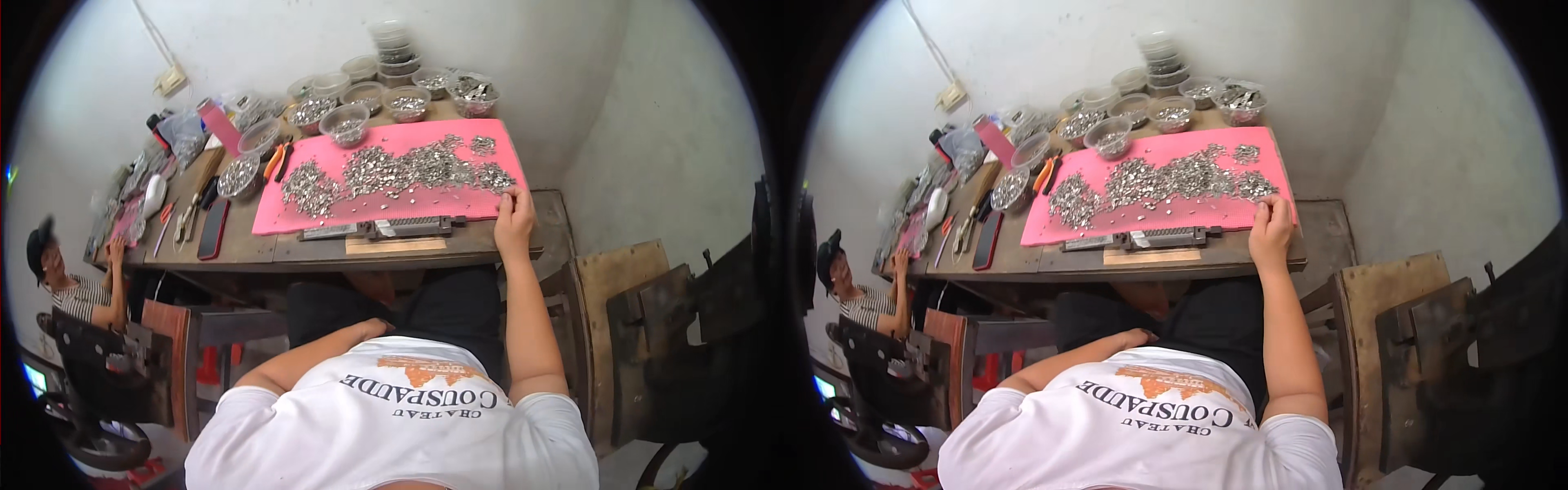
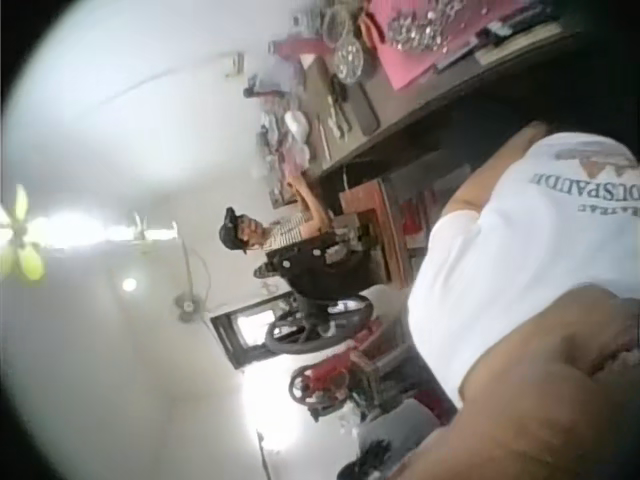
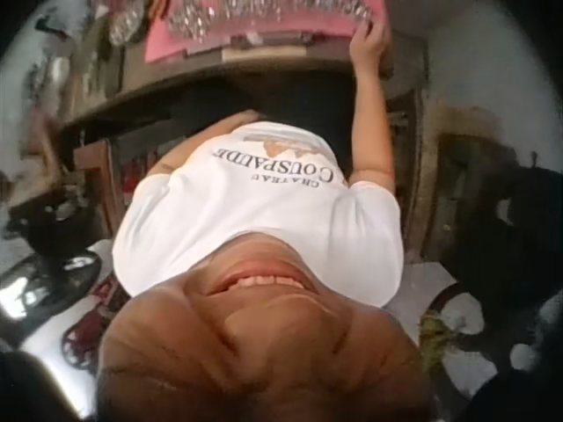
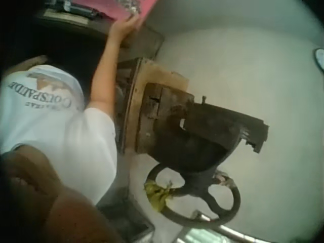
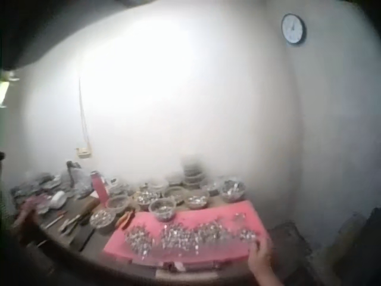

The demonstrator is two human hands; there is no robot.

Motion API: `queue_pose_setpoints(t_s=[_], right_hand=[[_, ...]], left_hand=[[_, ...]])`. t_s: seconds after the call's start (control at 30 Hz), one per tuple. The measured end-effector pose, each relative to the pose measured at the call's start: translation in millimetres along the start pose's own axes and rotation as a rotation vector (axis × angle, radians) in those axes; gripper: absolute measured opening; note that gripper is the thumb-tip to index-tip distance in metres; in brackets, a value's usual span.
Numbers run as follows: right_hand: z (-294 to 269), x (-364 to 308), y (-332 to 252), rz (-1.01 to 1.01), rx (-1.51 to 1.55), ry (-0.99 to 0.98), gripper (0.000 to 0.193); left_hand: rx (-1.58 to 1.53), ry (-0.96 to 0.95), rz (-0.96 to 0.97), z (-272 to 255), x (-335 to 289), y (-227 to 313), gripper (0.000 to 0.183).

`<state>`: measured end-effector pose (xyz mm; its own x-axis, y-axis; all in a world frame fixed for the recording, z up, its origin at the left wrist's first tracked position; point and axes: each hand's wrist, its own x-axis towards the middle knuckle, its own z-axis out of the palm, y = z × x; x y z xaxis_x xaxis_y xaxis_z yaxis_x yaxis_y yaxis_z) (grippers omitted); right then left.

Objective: The person removes a mold from a press machine, inserts small metal pieces into the mold slots by hand, and presses the loaded mold with the machine. The person then gathers and sorts metal pieces into plastic containers.

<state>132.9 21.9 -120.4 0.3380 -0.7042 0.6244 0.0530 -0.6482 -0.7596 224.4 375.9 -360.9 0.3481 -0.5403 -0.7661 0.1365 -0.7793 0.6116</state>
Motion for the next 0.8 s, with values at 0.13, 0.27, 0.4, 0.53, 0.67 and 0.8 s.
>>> queue_pose_setpoints(t_s=[0.13, 0.27, 0.4, 0.53, 0.67, 0.8], right_hand=[[-4, -4, 0, -0.023, 0.034, 0.004, 0.008], [-12, -9, 5, 0.055, 0.104, 0.002, 0.007], [-16, -4, 8, 0.044, 0.117, -0.023, 0.011], [-17, 2, -6, 0.039, 0.078, -0.058, 0.014], [-13, 3, -6, 0.045, 0.079, -0.055, 0.01], [-14, 2, -10, 0.058, 0.137, -0.082, 0.01]], left_hand=[[0.398, 0.003, 0.153, -7, -2, 7, 0.032], [0.136, 0.041, 0.124, 19, -7, 18, 0.027], [0.226, 0.172, 0.365, 29, 0, 32, 0.025], [0.35, 0.184, 0.403, 24, -101, 132, 0.017], [0.306, 0.034, 0.405, 11, -166, 191, 0.021], [0.086, -0.166, 0.535, -4, -196, 213, 0.011]])
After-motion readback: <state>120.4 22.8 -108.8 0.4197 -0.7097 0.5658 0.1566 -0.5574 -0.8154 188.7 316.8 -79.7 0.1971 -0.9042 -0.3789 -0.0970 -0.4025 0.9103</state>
